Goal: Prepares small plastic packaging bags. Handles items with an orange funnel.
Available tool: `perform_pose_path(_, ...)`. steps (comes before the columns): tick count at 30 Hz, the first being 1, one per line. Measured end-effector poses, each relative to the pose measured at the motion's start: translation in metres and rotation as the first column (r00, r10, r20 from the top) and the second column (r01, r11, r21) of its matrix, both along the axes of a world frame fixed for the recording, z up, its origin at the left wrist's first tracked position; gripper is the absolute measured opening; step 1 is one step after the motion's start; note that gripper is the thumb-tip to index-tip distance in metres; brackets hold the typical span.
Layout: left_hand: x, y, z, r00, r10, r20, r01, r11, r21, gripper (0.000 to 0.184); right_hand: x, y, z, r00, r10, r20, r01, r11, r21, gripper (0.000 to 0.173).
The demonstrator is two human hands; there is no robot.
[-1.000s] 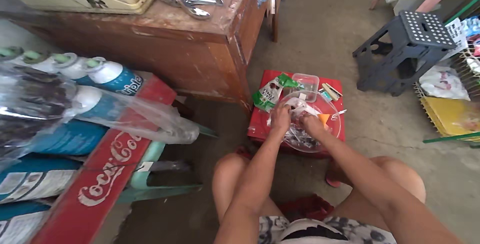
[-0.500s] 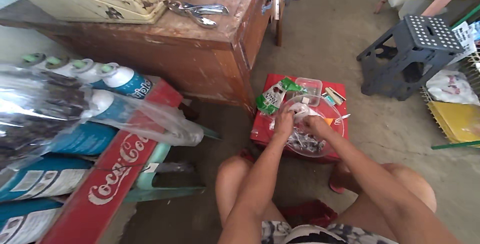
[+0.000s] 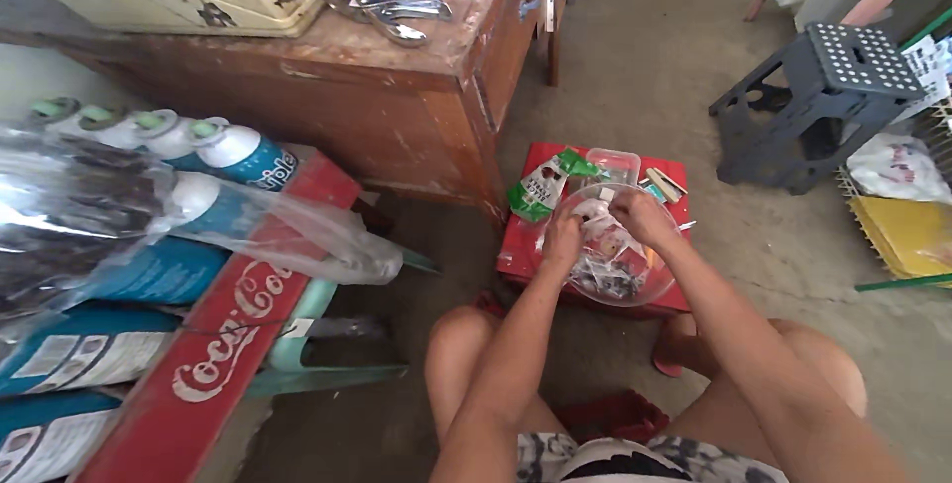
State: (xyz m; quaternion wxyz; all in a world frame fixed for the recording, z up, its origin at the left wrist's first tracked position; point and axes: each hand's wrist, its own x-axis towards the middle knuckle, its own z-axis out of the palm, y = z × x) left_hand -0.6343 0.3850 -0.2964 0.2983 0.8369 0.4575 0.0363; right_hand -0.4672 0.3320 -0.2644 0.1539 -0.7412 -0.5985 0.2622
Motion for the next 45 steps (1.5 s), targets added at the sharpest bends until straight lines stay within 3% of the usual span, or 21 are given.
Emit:
perform_pose_path(4,0.001,0.002,-0.001,1.000,-0.012,-0.009,0.012,1.000,-0.013,0.028,-0.002,-0.018,-0.030,0.992,0.103,0.074,-0.073,0.940,-0.334,0.027)
perform_pose_path(11,0.000,0.002,0.001,1.000,0.026,-0.010,-0.026,1.000,0.003,0.029,-0.014,-0.017,-0.048,0.974,0.164,0.156,-0.094,0.920,-0.380,0.031)
perform_pose_path(17,-0.001,0.003,0.002,0.996,0.066,0.067,-0.069,0.996,0.049,0.027,-0.016,-0.011,-0.064,0.982,-0.035,-0.186,0.007,0.988,-0.152,0.027)
perform_pose_path(21,-0.002,0.006,0.004,0.993,0.086,0.083,-0.091,0.994,0.056,0.027,-0.034,-0.003,-0.059,0.997,0.045,-0.070,-0.056,0.986,-0.155,0.028)
perform_pose_path(25,-0.003,0.007,0.005,0.992,0.094,0.090,-0.099,0.994,0.052,0.027,-0.052,0.003,-0.051,0.985,0.130,0.114,-0.096,0.959,-0.266,0.030)
perform_pose_path(29,-0.003,0.008,0.004,0.988,0.105,0.115,-0.111,0.993,0.045,0.027,-0.056,0.002,-0.056,0.977,0.153,0.147,-0.102,0.946,-0.307,0.034)
perform_pose_path(32,-0.005,0.010,0.006,0.978,0.134,0.160,-0.142,0.989,0.036,0.026,-0.035,-0.003,-0.053,1.000,0.003,-0.006,-0.005,0.974,-0.227,0.033)
perform_pose_path(35,-0.007,0.012,0.006,0.976,0.150,0.159,-0.156,0.988,0.024,0.026,-0.002,-0.012,-0.026,0.955,-0.204,-0.214,0.192,0.978,-0.077,0.029)
perform_pose_path(37,-0.008,0.012,0.004,0.979,0.096,0.178,-0.102,0.994,0.025,0.023,0.010,-0.012,-0.009,0.933,-0.253,-0.255,0.276,0.960,0.057,0.025)
perform_pose_path(40,-0.007,0.011,0.004,0.984,-0.007,0.177,0.009,1.000,-0.009,0.022,0.009,-0.002,0.006,0.968,-0.161,-0.191,0.191,0.970,0.152,0.019)
perform_pose_path(45,-0.003,0.007,-0.002,0.976,-0.099,0.195,0.092,0.995,0.043,0.022,-0.005,0.011,-0.009,0.995,0.010,-0.096,-0.007,0.999,0.040,0.025)
